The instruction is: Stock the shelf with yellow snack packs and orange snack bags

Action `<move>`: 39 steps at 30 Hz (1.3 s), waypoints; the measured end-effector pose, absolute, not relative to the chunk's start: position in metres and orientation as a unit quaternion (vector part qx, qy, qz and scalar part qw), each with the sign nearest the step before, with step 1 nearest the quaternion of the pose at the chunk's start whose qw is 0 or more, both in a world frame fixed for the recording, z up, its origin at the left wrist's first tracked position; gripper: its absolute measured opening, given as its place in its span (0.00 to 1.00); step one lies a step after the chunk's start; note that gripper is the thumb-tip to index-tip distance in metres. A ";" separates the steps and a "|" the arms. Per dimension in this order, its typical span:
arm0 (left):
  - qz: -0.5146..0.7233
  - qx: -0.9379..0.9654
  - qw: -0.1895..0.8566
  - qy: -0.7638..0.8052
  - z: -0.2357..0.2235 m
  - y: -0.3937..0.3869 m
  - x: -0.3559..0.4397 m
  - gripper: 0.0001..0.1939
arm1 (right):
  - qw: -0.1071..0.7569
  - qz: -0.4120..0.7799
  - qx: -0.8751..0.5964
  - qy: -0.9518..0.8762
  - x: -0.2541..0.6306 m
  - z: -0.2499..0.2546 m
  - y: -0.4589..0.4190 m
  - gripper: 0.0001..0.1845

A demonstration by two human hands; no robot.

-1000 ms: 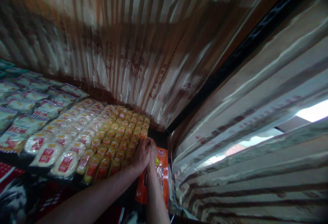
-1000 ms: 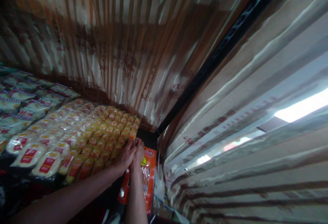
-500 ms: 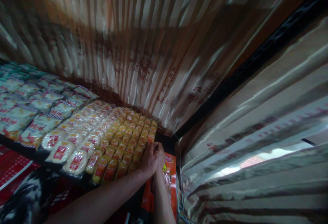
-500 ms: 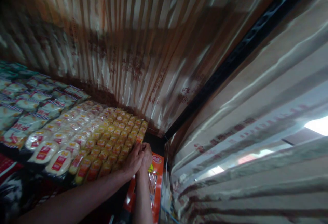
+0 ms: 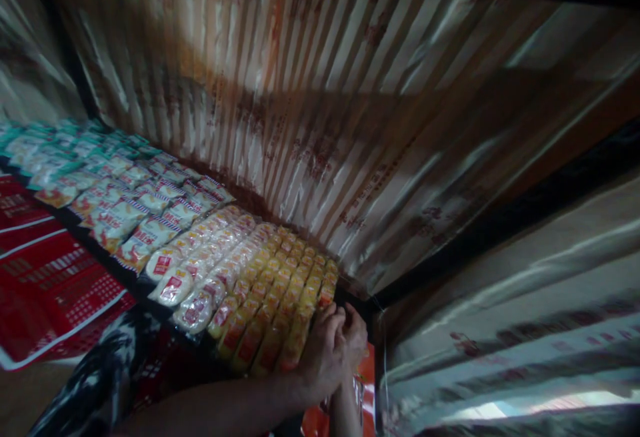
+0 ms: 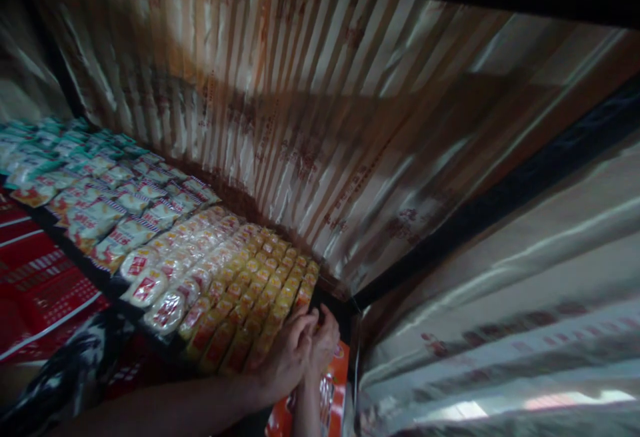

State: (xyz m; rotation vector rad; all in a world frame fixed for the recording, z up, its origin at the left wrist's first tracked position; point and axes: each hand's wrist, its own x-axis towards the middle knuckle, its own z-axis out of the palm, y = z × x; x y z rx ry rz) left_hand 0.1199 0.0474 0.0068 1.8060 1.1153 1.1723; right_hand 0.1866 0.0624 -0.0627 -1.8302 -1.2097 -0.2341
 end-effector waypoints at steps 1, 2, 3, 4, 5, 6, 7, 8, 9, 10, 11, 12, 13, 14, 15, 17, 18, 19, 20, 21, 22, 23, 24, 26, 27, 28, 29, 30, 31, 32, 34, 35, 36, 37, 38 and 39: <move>0.466 0.692 0.351 0.425 0.013 0.046 0.102 0.25 | 0.454 -0.087 -0.743 -0.483 0.183 -0.053 0.065 0.33; 0.476 0.691 0.352 0.415 0.019 0.046 0.083 0.24 | 0.461 -0.085 -0.746 -0.472 0.178 -0.042 0.068 0.35; 0.486 0.687 0.350 0.412 0.024 0.046 0.064 0.23 | 0.465 -0.081 -0.747 -0.468 0.172 -0.031 0.072 0.36; 0.497 0.680 0.344 0.415 0.027 0.048 0.045 0.22 | 0.466 -0.075 -0.746 -0.471 0.164 -0.021 0.076 0.36; 0.508 0.680 0.330 0.414 0.029 0.051 0.029 0.22 | 0.464 -0.065 -0.744 -0.476 0.154 -0.011 0.080 0.34; 0.516 0.681 0.311 0.416 0.030 0.055 0.014 0.21 | 0.462 -0.056 -0.741 -0.483 0.144 -0.002 0.085 0.34; 0.524 0.682 0.289 0.421 0.029 0.060 0.001 0.21 | 0.460 -0.045 -0.736 -0.495 0.134 0.005 0.089 0.33; 0.527 0.688 0.265 0.424 0.028 0.066 -0.011 0.21 | 0.457 -0.034 -0.727 -0.512 0.122 0.011 0.094 0.33; 0.528 0.696 0.237 0.425 0.026 0.072 -0.023 0.20 | 0.455 -0.027 -0.715 -0.530 0.111 0.015 0.098 0.33; 0.524 0.704 0.210 0.431 0.023 0.079 -0.034 0.20 | 0.449 -0.020 -0.701 -0.553 0.099 0.018 0.103 0.33; 0.521 0.710 0.181 0.438 0.019 0.085 -0.045 0.19 | 0.441 -0.019 -0.689 -0.575 0.087 0.020 0.107 0.33; 0.519 0.713 0.152 0.448 0.015 0.092 -0.057 0.19 | 0.430 -0.014 -0.680 -0.594 0.075 0.021 0.112 0.33; 0.511 0.716 0.126 0.459 0.011 0.097 -0.069 0.19 | 0.413 0.000 -0.669 -0.618 0.062 0.022 0.116 0.33; 0.503 0.719 0.101 0.469 0.008 0.103 -0.082 0.19 | 0.397 0.012 -0.664 -0.634 0.050 0.022 0.120 0.34; 0.493 0.723 0.078 0.478 0.005 0.107 -0.094 0.19 | 0.377 0.024 -0.659 -0.650 0.039 0.022 0.125 0.34; 0.468 0.728 0.040 0.499 0.001 0.114 -0.119 0.20 | 0.330 0.046 -0.650 -0.683 0.017 0.023 0.133 0.34; 0.456 0.729 0.022 0.510 -0.001 0.117 -0.131 0.20 | 0.304 0.053 -0.643 -0.701 0.007 0.023 0.137 0.33; 0.442 0.726 0.007 0.526 -0.003 0.119 -0.141 0.20 | 0.279 0.058 -0.637 -0.717 -0.003 0.023 0.141 0.32; 0.431 0.726 -0.011 0.537 -0.006 0.120 -0.151 0.20 | 0.255 0.060 -0.631 -0.730 -0.011 0.023 0.145 0.31; 0.420 0.728 -0.030 0.541 -0.009 0.121 -0.159 0.19 | 0.234 0.060 -0.628 -0.740 -0.019 0.023 0.149 0.31; 0.409 0.732 -0.050 0.542 -0.012 0.122 -0.166 0.20 | 0.216 0.058 -0.627 -0.747 -0.026 0.022 0.153 0.31; 0.398 0.738 -0.071 0.540 -0.016 0.123 -0.173 0.21 | 0.200 0.056 -0.626 -0.752 -0.033 0.021 0.157 0.30; 0.386 0.744 -0.091 0.538 -0.020 0.123 -0.179 0.21 | 0.186 0.054 -0.624 -0.757 -0.039 0.021 0.161 0.30; 0.365 0.751 -0.120 0.537 -0.026 0.121 -0.189 0.22 | 0.160 0.051 -0.621 -0.765 -0.051 0.019 0.167 0.29; 0.358 0.753 -0.129 0.537 -0.028 0.120 -0.194 0.23 | 0.146 0.051 -0.619 -0.770 -0.056 0.019 0.171 0.28; 0.352 0.754 -0.134 0.538 -0.029 0.118 -0.198 0.23 | 0.133 0.051 -0.618 -0.773 -0.061 0.019 0.174 0.27; 0.346 0.756 -0.138 0.539 -0.031 0.117 -0.203 0.23 | 0.119 0.051 -0.618 -0.776 -0.066 0.019 0.177 0.27; 0.340 0.757 -0.140 0.540 -0.032 0.115 -0.207 0.23 | 0.108 0.052 -0.618 -0.777 -0.071 0.019 0.180 0.26; 0.335 0.758 -0.144 0.541 -0.033 0.114 -0.211 0.23 | 0.100 0.052 -0.620 -0.777 -0.075 0.019 0.183 0.26; 0.331 0.759 -0.148 0.541 -0.035 0.114 -0.214 0.24 | 0.094 0.053 -0.621 -0.776 -0.079 0.019 0.185 0.26; 0.324 0.762 -0.153 0.539 -0.041 0.114 -0.219 0.26 | 0.086 0.057 -0.624 -0.775 -0.086 0.019 0.190 0.26; 0.322 0.763 -0.154 0.539 -0.044 0.115 -0.221 0.28 | 0.084 0.060 -0.627 -0.772 -0.089 0.018 0.192 0.26; 0.320 0.765 -0.153 0.537 -0.047 0.116 -0.222 0.30 | 0.081 0.063 -0.631 -0.769 -0.092 0.017 0.194 0.27; 0.321 0.767 -0.152 0.535 -0.050 0.117 -0.222 0.31 | 0.079 0.065 -0.637 -0.764 -0.094 0.016 0.196 0.27; 0.323 0.769 -0.150 0.531 -0.053 0.118 -0.223 0.32 | 0.077 0.066 -0.643 -0.759 -0.097 0.015 0.198 0.27; 0.328 0.770 -0.148 0.528 -0.055 0.119 -0.223 0.32 | 0.074 0.067 -0.648 -0.755 -0.099 0.013 0.200 0.27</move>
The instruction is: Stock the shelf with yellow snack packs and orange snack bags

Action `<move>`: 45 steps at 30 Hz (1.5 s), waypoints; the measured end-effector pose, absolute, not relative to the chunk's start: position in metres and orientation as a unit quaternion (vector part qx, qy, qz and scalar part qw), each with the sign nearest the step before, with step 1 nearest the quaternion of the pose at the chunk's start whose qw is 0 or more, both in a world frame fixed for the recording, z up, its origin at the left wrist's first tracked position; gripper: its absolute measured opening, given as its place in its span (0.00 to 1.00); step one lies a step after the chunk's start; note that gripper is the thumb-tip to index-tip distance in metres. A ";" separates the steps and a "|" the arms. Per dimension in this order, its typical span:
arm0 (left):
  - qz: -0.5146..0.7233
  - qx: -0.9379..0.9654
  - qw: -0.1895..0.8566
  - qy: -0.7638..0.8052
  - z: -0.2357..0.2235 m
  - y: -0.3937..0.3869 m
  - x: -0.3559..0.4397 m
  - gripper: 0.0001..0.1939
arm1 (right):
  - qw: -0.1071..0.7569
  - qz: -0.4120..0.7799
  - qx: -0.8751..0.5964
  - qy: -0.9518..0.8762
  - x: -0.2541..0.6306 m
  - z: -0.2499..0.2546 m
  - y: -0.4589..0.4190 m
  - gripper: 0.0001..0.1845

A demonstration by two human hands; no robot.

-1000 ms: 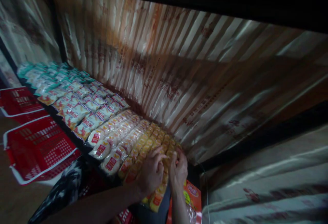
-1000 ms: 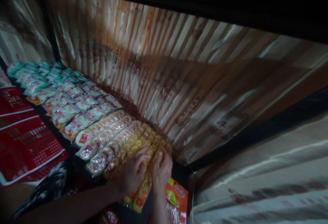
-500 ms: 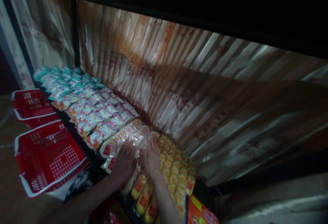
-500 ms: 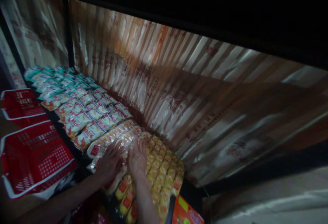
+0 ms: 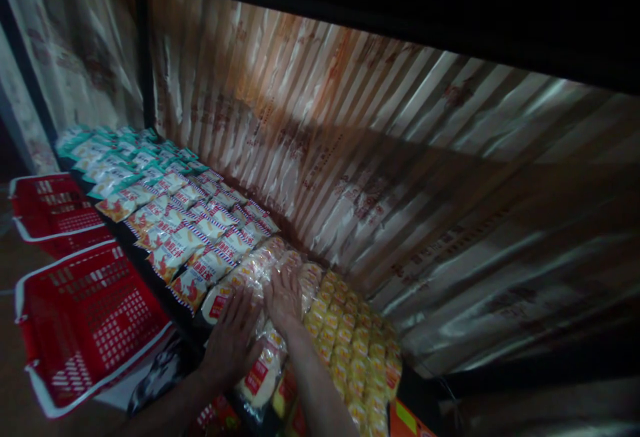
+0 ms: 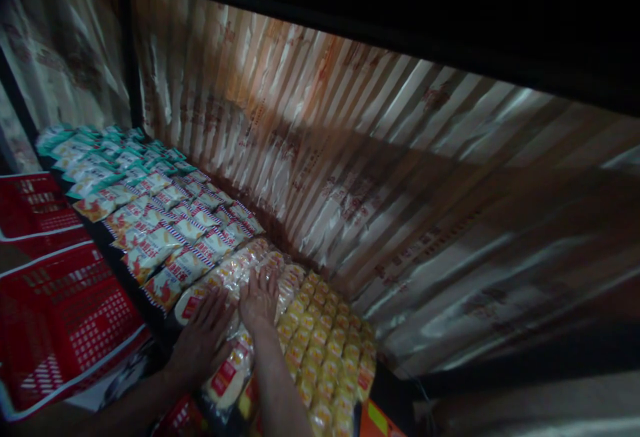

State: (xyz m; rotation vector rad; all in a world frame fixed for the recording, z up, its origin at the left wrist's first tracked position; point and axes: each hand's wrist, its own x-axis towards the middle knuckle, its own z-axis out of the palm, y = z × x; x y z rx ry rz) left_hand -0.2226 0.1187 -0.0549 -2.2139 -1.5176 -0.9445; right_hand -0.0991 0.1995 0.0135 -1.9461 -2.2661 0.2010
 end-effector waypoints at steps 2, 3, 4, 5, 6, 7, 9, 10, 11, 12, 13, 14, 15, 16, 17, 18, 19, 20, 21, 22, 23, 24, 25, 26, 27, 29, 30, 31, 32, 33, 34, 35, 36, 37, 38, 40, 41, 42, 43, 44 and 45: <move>-0.347 -0.765 0.140 -0.524 -0.057 0.120 -0.222 0.31 | 0.064 0.070 -0.654 -0.750 -0.103 0.011 0.202 0.27; -0.355 -0.763 0.137 -0.523 -0.057 0.120 -0.222 0.31 | 0.059 0.072 -0.655 -0.750 -0.104 0.010 0.204 0.27; -0.359 -0.761 0.134 -0.524 -0.057 0.121 -0.221 0.30 | 0.056 0.075 -0.656 -0.749 -0.105 0.008 0.205 0.27; -0.358 -0.760 0.133 -0.525 -0.057 0.121 -0.221 0.30 | 0.055 0.075 -0.658 -0.748 -0.106 0.007 0.205 0.27; -0.355 -0.760 0.134 -0.528 -0.057 0.121 -0.221 0.29 | 0.056 0.075 -0.660 -0.746 -0.106 0.006 0.206 0.27; -0.349 -0.762 0.135 -0.529 -0.056 0.121 -0.222 0.29 | 0.059 0.075 -0.662 -0.743 -0.107 0.006 0.206 0.27; -0.339 -0.765 0.135 -0.531 -0.056 0.122 -0.222 0.29 | 0.067 0.081 -0.666 -0.739 -0.108 0.004 0.206 0.27; -0.339 -0.765 0.134 -0.530 -0.056 0.123 -0.223 0.29 | 0.071 0.085 -0.665 -0.738 -0.108 0.004 0.207 0.27; -0.342 -0.764 0.132 -0.530 -0.056 0.123 -0.223 0.29 | 0.075 0.090 -0.665 -0.738 -0.109 0.003 0.207 0.27; -0.348 -0.762 0.128 -0.531 -0.055 0.124 -0.224 0.28 | 0.079 0.094 -0.663 -0.739 -0.110 0.002 0.208 0.27; -0.355 -0.758 0.123 -0.533 -0.055 0.125 -0.225 0.28 | 0.081 0.097 -0.661 -0.740 -0.112 0.002 0.209 0.27; -0.361 -0.754 0.119 -0.535 -0.055 0.125 -0.226 0.27 | 0.083 0.099 -0.658 -0.742 -0.113 0.001 0.210 0.27; -0.361 -0.753 0.114 -0.537 -0.055 0.126 -0.227 0.27 | 0.085 0.100 -0.655 -0.744 -0.114 0.001 0.211 0.27; -0.359 -0.754 0.111 -0.539 -0.054 0.126 -0.228 0.27 | 0.086 0.100 -0.652 -0.746 -0.115 0.000 0.212 0.27; -0.354 -0.756 0.109 -0.539 -0.054 0.126 -0.229 0.28 | 0.087 0.100 -0.650 -0.748 -0.116 -0.001 0.212 0.27; -0.347 -0.760 0.107 -0.539 -0.053 0.126 -0.230 0.28 | 0.088 0.100 -0.649 -0.749 -0.116 -0.001 0.213 0.27; -0.344 -0.762 0.107 -0.538 -0.053 0.126 -0.230 0.28 | 0.089 0.100 -0.649 -0.749 -0.117 -0.001 0.213 0.27; -0.342 -0.763 0.107 -0.538 -0.053 0.126 -0.230 0.28 | 0.089 0.102 -0.651 -0.747 -0.117 -0.001 0.213 0.27; -0.344 -0.762 0.108 -0.538 -0.053 0.126 -0.230 0.28 | 0.088 0.104 -0.653 -0.745 -0.117 -0.001 0.213 0.27; -0.347 -0.761 0.108 -0.538 -0.054 0.126 -0.230 0.28 | 0.088 0.105 -0.653 -0.745 -0.116 0.000 0.213 0.27; -0.349 -0.760 0.109 -0.537 -0.054 0.126 -0.230 0.28 | 0.089 0.104 -0.653 -0.745 -0.116 0.001 0.213 0.27; -0.350 -0.761 0.110 -0.535 -0.055 0.127 -0.230 0.28 | 0.091 0.100 -0.652 -0.746 -0.115 0.002 0.213 0.27; -0.348 -0.763 0.112 -0.533 -0.055 0.127 -0.230 0.29 | 0.096 0.093 -0.653 -0.746 -0.114 0.004 0.214 0.27; -0.343 -0.767 0.116 -0.530 -0.055 0.127 -0.231 0.30 | 0.102 0.085 -0.655 -0.744 -0.113 0.006 0.215 0.27; -0.339 -0.770 0.120 -0.527 -0.055 0.127 -0.231 0.30 | 0.108 0.076 -0.658 -0.741 -0.111 0.008 0.216 0.27; -0.332 -0.775 0.127 -0.522 -0.053 0.126 -0.230 0.31 | 0.118 0.061 -0.667 -0.733 -0.106 0.011 0.220 0.27; -0.331 -0.778 0.128 -0.518 -0.052 0.124 -0.229 0.31 | 0.120 0.058 -0.671 -0.729 -0.103 0.011 0.222 0.27; -0.331 -0.782 0.126 -0.513 -0.050 0.122 -0.228 0.31 | 0.121 0.056 -0.674 -0.726 -0.100 0.011 0.225 0.27; -0.331 -0.788 0.124 -0.505 -0.048 0.119 -0.225 0.31 | 0.121 0.056 -0.678 -0.723 -0.096 0.010 0.227 0.28; -0.331 -0.795 0.123 -0.493 -0.046 0.115 -0.222 0.31 | 0.118 0.057 -0.683 -0.718 -0.093 0.009 0.229 0.28; -0.331 -0.804 0.122 -0.478 -0.044 0.112 -0.219 0.31 | 0.114 0.061 -0.690 -0.712 -0.090 0.007 0.232 0.28; -0.331 -0.815 0.122 -0.460 -0.043 0.108 -0.215 0.31 | 0.109 0.067 -0.699 -0.704 -0.087 0.006 0.234 0.29; -0.328 -0.825 0.121 -0.444 -0.042 0.104 -0.212 0.32 | 0.103 0.073 -0.708 -0.695 -0.085 0.005 0.236 0.29; -0.323 -0.832 0.116 -0.435 -0.042 0.102 -0.208 0.34 | 0.096 0.076 -0.716 -0.687 -0.082 0.005 0.238 0.29; -0.320 -0.839 0.114 -0.425 -0.043 0.099 -0.204 0.35 | 0.087 0.077 -0.722 -0.682 -0.080 0.005 0.240 0.30; -0.320 -0.846 0.116 -0.410 -0.049 0.097 -0.196 0.36 | 0.071 0.069 -0.727 -0.680 -0.076 0.006 0.244 0.30; -0.325 -0.846 0.119 -0.406 -0.052 0.097 -0.193 0.36 | 0.064 0.065 -0.728 -0.680 -0.074 0.007 0.246 0.31; -0.333 -0.843 0.121 -0.405 -0.056 0.097 -0.190 0.36 | 0.059 0.062 -0.727 -0.681 -0.072 0.008 0.248 0.31; -0.341 -0.839 0.122 -0.407 -0.060 0.098 -0.187 0.35 | 0.055 0.062 -0.726 -0.683 -0.071 0.008 0.250 0.31; -0.345 -0.835 0.120 -0.410 -0.064 0.098 -0.184 0.35 | 0.050 0.062 -0.725 -0.684 -0.071 0.009 0.251 0.31; -0.347 -0.834 0.117 -0.413 -0.067 0.099 -0.182 0.35 | 0.046 0.061 -0.724 -0.685 -0.070 0.009 0.253 0.32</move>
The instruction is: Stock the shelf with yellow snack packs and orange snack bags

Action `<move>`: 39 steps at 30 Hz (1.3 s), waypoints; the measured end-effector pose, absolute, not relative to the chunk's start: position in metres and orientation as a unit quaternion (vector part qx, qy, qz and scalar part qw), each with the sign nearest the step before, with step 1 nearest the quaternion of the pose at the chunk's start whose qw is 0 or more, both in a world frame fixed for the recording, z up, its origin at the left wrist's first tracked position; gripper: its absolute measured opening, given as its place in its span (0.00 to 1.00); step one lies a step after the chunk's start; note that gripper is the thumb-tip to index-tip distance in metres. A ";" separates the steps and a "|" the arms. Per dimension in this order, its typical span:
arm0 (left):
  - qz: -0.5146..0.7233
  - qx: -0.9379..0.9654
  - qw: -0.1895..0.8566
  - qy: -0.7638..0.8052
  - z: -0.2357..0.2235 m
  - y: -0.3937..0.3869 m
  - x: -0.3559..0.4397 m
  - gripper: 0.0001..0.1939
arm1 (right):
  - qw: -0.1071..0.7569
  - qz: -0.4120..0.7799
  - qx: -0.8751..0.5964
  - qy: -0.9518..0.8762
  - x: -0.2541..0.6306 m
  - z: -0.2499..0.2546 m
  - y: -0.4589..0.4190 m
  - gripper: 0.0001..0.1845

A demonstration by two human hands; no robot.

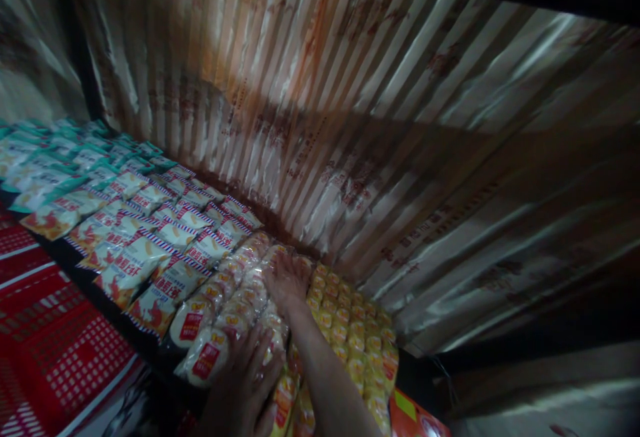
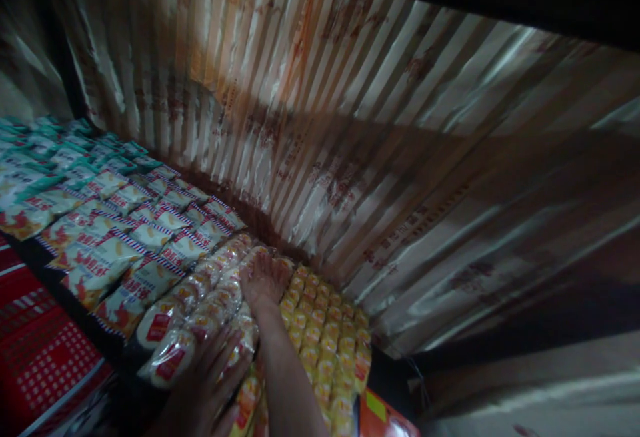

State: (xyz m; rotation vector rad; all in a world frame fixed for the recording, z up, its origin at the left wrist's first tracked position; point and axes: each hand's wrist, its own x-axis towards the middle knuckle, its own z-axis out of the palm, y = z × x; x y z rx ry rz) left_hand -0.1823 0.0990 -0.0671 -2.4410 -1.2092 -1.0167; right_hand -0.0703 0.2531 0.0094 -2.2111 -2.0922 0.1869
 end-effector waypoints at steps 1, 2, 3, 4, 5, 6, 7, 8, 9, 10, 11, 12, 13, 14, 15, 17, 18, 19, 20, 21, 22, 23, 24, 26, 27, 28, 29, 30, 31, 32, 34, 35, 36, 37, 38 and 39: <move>-0.346 -0.835 0.114 -0.413 -0.069 0.099 -0.181 0.34 | 0.041 0.061 -0.722 -0.688 -0.070 0.010 0.255 0.32; -0.344 -0.837 0.112 -0.410 -0.070 0.100 -0.179 0.33 | 0.034 0.062 -0.719 -0.691 -0.071 0.011 0.256 0.32; -0.344 -0.839 0.112 -0.407 -0.070 0.100 -0.179 0.31 | 0.026 0.066 -0.716 -0.694 -0.072 0.012 0.257 0.32; -0.342 -0.840 0.112 -0.405 -0.068 0.101 -0.178 0.30 | 0.019 0.071 -0.713 -0.697 -0.073 0.013 0.257 0.33; -0.342 -0.842 0.114 -0.403 -0.066 0.101 -0.177 0.29 | 0.015 0.074 -0.710 -0.700 -0.074 0.014 0.258 0.33; -0.343 -0.842 0.117 -0.399 -0.063 0.102 -0.177 0.27 | 0.013 0.076 -0.708 -0.702 -0.075 0.015 0.258 0.34; -0.345 -0.842 0.120 -0.398 -0.059 0.103 -0.177 0.26 | 0.014 0.075 -0.708 -0.702 -0.076 0.015 0.258 0.34; -0.349 -0.841 0.123 -0.396 -0.055 0.104 -0.177 0.26 | 0.017 0.071 -0.709 -0.701 -0.076 0.014 0.257 0.33; -0.351 -0.839 0.125 -0.395 -0.051 0.105 -0.177 0.25 | 0.022 0.067 -0.710 -0.701 -0.076 0.013 0.257 0.33; -0.355 -0.837 0.129 -0.395 -0.048 0.106 -0.177 0.24 | 0.026 0.063 -0.710 -0.701 -0.077 0.012 0.257 0.33; -0.358 -0.835 0.131 -0.397 -0.045 0.107 -0.178 0.23 | 0.031 0.059 -0.709 -0.702 -0.076 0.010 0.257 0.33; -0.359 -0.833 0.132 -0.399 -0.043 0.108 -0.179 0.22 | 0.037 0.055 -0.707 -0.705 -0.076 0.007 0.257 0.33; -0.362 -0.833 0.133 -0.398 -0.042 0.109 -0.179 0.21 | 0.041 0.051 -0.704 -0.707 -0.076 0.005 0.257 0.33; -0.364 -0.832 0.132 -0.397 -0.041 0.110 -0.180 0.20 | 0.046 0.047 -0.701 -0.710 -0.076 0.003 0.258 0.33; -0.367 -0.832 0.132 -0.395 -0.041 0.111 -0.180 0.19 | 0.049 0.044 -0.698 -0.713 -0.075 0.001 0.259 0.33; -0.372 -0.832 0.133 -0.391 -0.043 0.113 -0.181 0.19 | 0.051 0.041 -0.698 -0.714 -0.075 -0.001 0.261 0.32; -0.374 -0.831 0.134 -0.390 -0.043 0.113 -0.182 0.19 | 0.050 0.043 -0.700 -0.711 -0.076 -0.001 0.261 0.32; -0.374 -0.830 0.136 -0.391 -0.044 0.114 -0.182 0.19 | 0.050 0.047 -0.702 -0.709 -0.076 -0.002 0.262 0.32; -0.373 -0.830 0.138 -0.392 -0.043 0.114 -0.182 0.19 | 0.050 0.051 -0.705 -0.706 -0.076 -0.002 0.262 0.31; -0.367 -0.832 0.138 -0.392 -0.043 0.114 -0.183 0.20 | 0.052 0.054 -0.707 -0.704 -0.077 -0.002 0.262 0.31; -0.361 -0.835 0.139 -0.391 -0.042 0.115 -0.183 0.20 | 0.055 0.056 -0.708 -0.702 -0.077 -0.002 0.262 0.31; -0.356 -0.838 0.139 -0.390 -0.041 0.115 -0.184 0.20 | 0.057 0.057 -0.708 -0.702 -0.077 -0.002 0.263 0.31; -0.354 -0.839 0.138 -0.390 -0.040 0.115 -0.185 0.19 | 0.059 0.059 -0.707 -0.702 -0.077 -0.002 0.263 0.32; -0.357 -0.838 0.136 -0.389 -0.040 0.115 -0.186 0.19 | 0.058 0.067 -0.708 -0.701 -0.077 0.000 0.264 0.32; -0.357 -0.838 0.136 -0.390 -0.041 0.114 -0.186 0.19 | 0.056 0.076 -0.707 -0.701 -0.077 0.001 0.264 0.31; -0.353 -0.839 0.137 -0.389 -0.042 0.114 -0.186 0.19 | 0.055 0.086 -0.705 -0.702 -0.076 0.003 0.265 0.31; -0.345 -0.843 0.140 -0.388 -0.043 0.113 -0.186 0.21 | 0.056 0.095 -0.701 -0.704 -0.075 0.005 0.265 0.30; -0.335 -0.848 0.140 -0.385 -0.044 0.111 -0.186 0.22 | 0.059 0.101 -0.700 -0.705 -0.075 0.007 0.265 0.29; -0.326 -0.852 0.136 -0.386 -0.046 0.110 -0.185 0.24 | 0.064 0.103 -0.701 -0.702 -0.073 0.009 0.265 0.29; -0.323 -0.852 0.128 -0.391 -0.046 0.108 -0.184 0.25 | 0.069 0.102 -0.704 -0.699 -0.072 0.012 0.264 0.28; -0.329 -0.846 0.104 -0.407 -0.048 0.105 -0.183 0.27 | 0.082 0.094 -0.713 -0.690 -0.069 0.017 0.262 0.28; -0.333 -0.843 0.099 -0.411 -0.048 0.104 -0.182 0.28 | 0.089 0.090 -0.715 -0.687 -0.066 0.019 0.260 0.27; -0.339 -0.840 0.102 -0.410 -0.049 0.103 -0.181 0.28 | 0.097 0.087 -0.715 -0.686 -0.063 0.022 0.258 0.27; -0.342 -0.840 0.113 -0.405 -0.050 0.102 -0.181 0.28 | 0.104 0.086 -0.716 -0.685 -0.059 0.024 0.256 0.27; -0.342 -0.842 0.126 -0.399 -0.051 0.102 -0.180 0.29 | 0.111 0.086 -0.719 -0.681 -0.054 0.027 0.255 0.28; -0.341 -0.843 0.140 -0.393 -0.052 0.102 -0.179 0.29 | 0.118 0.085 -0.724 -0.674 -0.048 0.029 0.253 0.28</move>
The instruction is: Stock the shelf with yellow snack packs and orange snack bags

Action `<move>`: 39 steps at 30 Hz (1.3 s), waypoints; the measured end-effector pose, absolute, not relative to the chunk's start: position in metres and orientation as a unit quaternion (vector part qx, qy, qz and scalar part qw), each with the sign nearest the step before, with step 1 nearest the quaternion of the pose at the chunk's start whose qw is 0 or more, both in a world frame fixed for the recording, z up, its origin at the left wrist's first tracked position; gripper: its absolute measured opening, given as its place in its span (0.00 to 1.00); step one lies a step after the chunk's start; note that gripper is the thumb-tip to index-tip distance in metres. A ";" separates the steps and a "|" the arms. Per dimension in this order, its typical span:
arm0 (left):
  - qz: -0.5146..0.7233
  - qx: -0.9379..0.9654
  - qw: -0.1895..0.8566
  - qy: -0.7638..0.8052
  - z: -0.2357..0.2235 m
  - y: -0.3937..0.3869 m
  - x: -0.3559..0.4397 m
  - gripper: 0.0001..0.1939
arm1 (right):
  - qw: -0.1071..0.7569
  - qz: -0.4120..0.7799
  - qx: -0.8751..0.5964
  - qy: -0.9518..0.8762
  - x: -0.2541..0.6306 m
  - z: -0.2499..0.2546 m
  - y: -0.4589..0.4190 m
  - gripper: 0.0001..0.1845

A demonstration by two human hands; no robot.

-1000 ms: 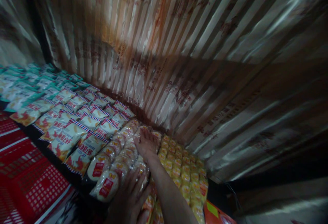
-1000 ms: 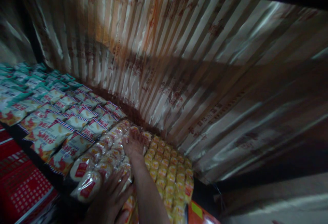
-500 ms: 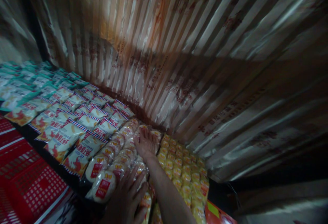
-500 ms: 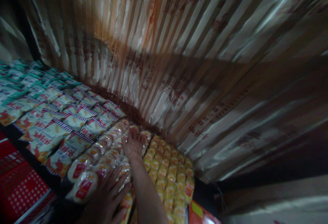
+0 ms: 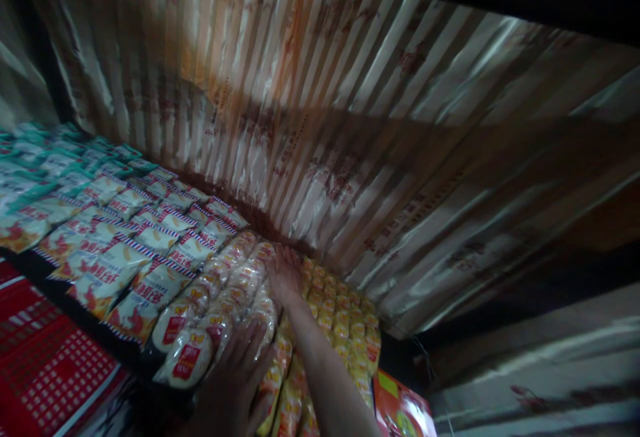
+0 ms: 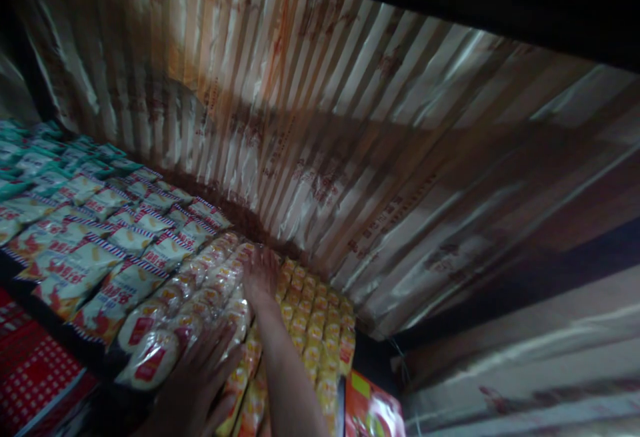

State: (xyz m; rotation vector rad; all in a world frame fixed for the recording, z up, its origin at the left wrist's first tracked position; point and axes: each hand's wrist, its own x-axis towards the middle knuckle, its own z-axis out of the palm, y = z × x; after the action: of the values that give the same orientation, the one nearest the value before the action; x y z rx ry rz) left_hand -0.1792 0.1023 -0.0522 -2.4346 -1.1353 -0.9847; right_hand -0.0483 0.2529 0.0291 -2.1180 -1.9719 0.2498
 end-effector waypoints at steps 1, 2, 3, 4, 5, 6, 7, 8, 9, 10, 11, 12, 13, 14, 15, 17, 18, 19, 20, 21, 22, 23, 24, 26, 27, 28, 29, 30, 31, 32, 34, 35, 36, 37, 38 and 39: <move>-0.337 -0.844 0.151 -0.388 -0.054 0.102 -0.178 0.30 | 0.124 0.083 -0.730 -0.667 -0.042 0.031 0.251 0.29; -0.332 -0.847 0.160 -0.383 -0.055 0.102 -0.176 0.30 | 0.128 0.079 -0.737 -0.659 -0.034 0.033 0.250 0.29; -0.327 -0.850 0.165 -0.379 -0.056 0.102 -0.173 0.31 | 0.132 0.071 -0.742 -0.653 -0.026 0.034 0.248 0.29; -0.324 -0.853 0.168 -0.373 -0.057 0.101 -0.169 0.31 | 0.135 0.059 -0.748 -0.647 -0.016 0.035 0.246 0.29; -0.324 -0.856 0.170 -0.366 -0.058 0.100 -0.165 0.31 | 0.138 0.045 -0.757 -0.638 -0.007 0.035 0.244 0.29; -0.327 -0.857 0.170 -0.360 -0.058 0.098 -0.160 0.30 | 0.139 0.030 -0.762 -0.632 0.003 0.035 0.242 0.29; -0.336 -0.856 0.170 -0.354 -0.057 0.096 -0.155 0.29 | 0.136 0.017 -0.765 -0.629 0.012 0.035 0.239 0.28; -0.348 -0.854 0.172 -0.346 -0.056 0.095 -0.150 0.28 | 0.131 0.005 -0.766 -0.630 0.022 0.034 0.236 0.28; -0.360 -0.852 0.174 -0.337 -0.054 0.093 -0.145 0.26 | 0.122 -0.006 -0.767 -0.630 0.030 0.034 0.232 0.28; -0.374 -0.849 0.176 -0.328 -0.053 0.091 -0.140 0.25 | 0.110 -0.014 -0.770 -0.629 0.038 0.034 0.228 0.28; -0.387 -0.846 0.177 -0.321 -0.051 0.089 -0.137 0.24 | 0.096 -0.018 -0.771 -0.629 0.046 0.034 0.224 0.28; -0.397 -0.843 0.174 -0.318 -0.050 0.087 -0.133 0.23 | 0.084 -0.021 -0.773 -0.628 0.052 0.033 0.219 0.28; -0.403 -0.842 0.171 -0.316 -0.050 0.085 -0.130 0.23 | 0.073 -0.023 -0.774 -0.629 0.057 0.033 0.215 0.28; -0.405 -0.842 0.167 -0.314 -0.050 0.083 -0.127 0.23 | 0.064 -0.026 -0.773 -0.630 0.062 0.032 0.211 0.28; -0.404 -0.844 0.164 -0.313 -0.051 0.081 -0.125 0.23 | 0.058 -0.029 -0.773 -0.631 0.066 0.032 0.207 0.28; -0.399 -0.846 0.159 -0.316 -0.052 0.079 -0.121 0.24 | 0.051 -0.037 -0.774 -0.629 0.070 0.030 0.201 0.28; -0.397 -0.846 0.158 -0.320 -0.053 0.078 -0.119 0.25 | 0.049 -0.036 -0.776 -0.628 0.070 0.029 0.199 0.28; -0.395 -0.845 0.156 -0.324 -0.054 0.078 -0.118 0.25 | 0.049 -0.032 -0.777 -0.627 0.070 0.028 0.197 0.28; -0.392 -0.846 0.154 -0.327 -0.054 0.078 -0.118 0.26 | 0.049 -0.025 -0.778 -0.625 0.068 0.028 0.196 0.28; -0.388 -0.847 0.153 -0.328 -0.053 0.078 -0.117 0.26 | 0.051 -0.015 -0.779 -0.625 0.066 0.027 0.196 0.28; -0.381 -0.850 0.153 -0.329 -0.053 0.079 -0.118 0.26 | 0.053 -0.005 -0.778 -0.626 0.064 0.027 0.196 0.29; -0.374 -0.854 0.153 -0.329 -0.052 0.079 -0.119 0.27 | 0.056 0.003 -0.777 -0.627 0.062 0.027 0.196 0.29; -0.365 -0.857 0.154 -0.329 -0.051 0.079 -0.120 0.28 | 0.059 0.009 -0.775 -0.629 0.059 0.027 0.197 0.29; -0.346 -0.864 0.153 -0.332 -0.048 0.079 -0.122 0.29 | 0.064 0.016 -0.772 -0.632 0.055 0.027 0.197 0.29; -0.336 -0.867 0.152 -0.335 -0.047 0.078 -0.123 0.30 | 0.067 0.018 -0.770 -0.634 0.053 0.027 0.197 0.29; -0.328 -0.869 0.149 -0.339 -0.045 0.076 -0.124 0.30 | 0.071 0.020 -0.768 -0.636 0.052 0.026 0.196 0.29; -0.321 -0.871 0.145 -0.343 -0.044 0.075 -0.125 0.31 | 0.074 0.021 -0.765 -0.639 0.050 0.026 0.196 0.29; -0.316 -0.871 0.140 -0.348 -0.043 0.073 -0.126 0.31 | 0.079 0.021 -0.761 -0.644 0.047 0.025 0.195 0.29; -0.313 -0.870 0.135 -0.356 -0.042 0.072 -0.127 0.31 | 0.084 0.021 -0.755 -0.650 0.044 0.024 0.194 0.28; -0.313 -0.867 0.130 -0.365 -0.042 0.070 -0.129 0.30 | 0.091 0.021 -0.747 -0.658 0.041 0.023 0.194 0.28; -0.321 -0.853 0.126 -0.391 -0.044 0.068 -0.135 0.29 | 0.106 0.026 -0.730 -0.675 0.031 0.023 0.194 0.28; -0.328 -0.843 0.128 -0.406 -0.046 0.068 -0.140 0.29 | 0.113 0.033 -0.721 -0.683 0.025 0.024 0.195 0.28; -0.335 -0.834 0.134 -0.418 -0.048 0.068 -0.145 0.28 | 0.118 0.041 -0.711 -0.692 0.019 0.024 0.197 0.28; -0.342 -0.824 0.143 -0.428 -0.051 0.067 -0.151 0.29 | 0.120 0.051 -0.699 -0.703 0.012 0.025 0.199 0.28; -0.346 -0.819 0.152 -0.432 -0.053 0.067 -0.158 0.29 | 0.118 0.059 -0.687 -0.715 0.005 0.025 0.201 0.28; -0.348 -0.815 0.158 -0.435 -0.056 0.067 -0.165 0.30 | 0.113 0.066 -0.675 -0.726 -0.002 0.025 0.204 0.28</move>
State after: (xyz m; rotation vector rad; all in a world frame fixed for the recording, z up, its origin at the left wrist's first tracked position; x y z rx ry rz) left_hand -0.1651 0.0668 -0.0561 -2.3317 -1.2446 -0.9968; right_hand -0.0016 0.2041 0.0250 -1.9802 -2.1315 0.1926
